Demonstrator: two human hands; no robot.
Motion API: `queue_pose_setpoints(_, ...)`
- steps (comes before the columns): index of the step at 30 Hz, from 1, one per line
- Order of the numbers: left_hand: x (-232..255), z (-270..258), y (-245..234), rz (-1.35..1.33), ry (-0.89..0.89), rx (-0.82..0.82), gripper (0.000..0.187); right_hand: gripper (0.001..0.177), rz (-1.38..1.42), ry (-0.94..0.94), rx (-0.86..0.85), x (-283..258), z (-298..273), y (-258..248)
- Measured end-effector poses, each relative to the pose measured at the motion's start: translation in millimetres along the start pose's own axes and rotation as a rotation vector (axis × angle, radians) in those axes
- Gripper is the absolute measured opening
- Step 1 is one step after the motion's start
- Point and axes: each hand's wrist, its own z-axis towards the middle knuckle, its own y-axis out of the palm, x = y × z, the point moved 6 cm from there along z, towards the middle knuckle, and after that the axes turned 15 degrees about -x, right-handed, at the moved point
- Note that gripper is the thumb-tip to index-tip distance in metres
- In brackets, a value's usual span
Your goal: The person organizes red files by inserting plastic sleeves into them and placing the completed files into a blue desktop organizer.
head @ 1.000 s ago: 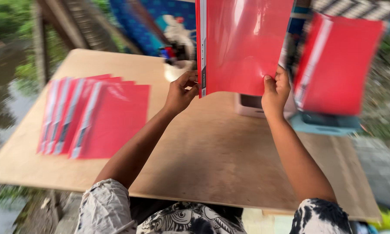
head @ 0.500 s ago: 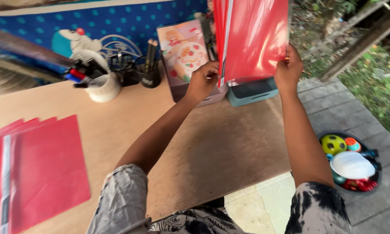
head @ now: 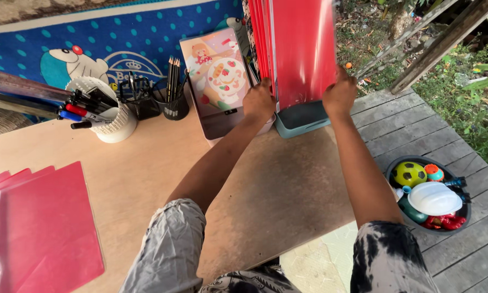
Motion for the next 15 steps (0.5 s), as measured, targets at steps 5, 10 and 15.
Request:
queue_pose_setpoints(5,-7,-2,-5,-0.148,-0.08,-0.046,0.05,0.067,-0.278,0.216,-0.186,12,5,20)
queue_pose_setpoints(10,-3,-13,-16,-0.235,-0.109,-0.081,0.051,0.083,-0.399,0.161,-0.117,14,3,26)
queue_pose_setpoints(15,2,-27,-30,-0.276,-0.083,-0.097,0.05,0.084,-0.375,0.131,-0.112,-6,-6,14)
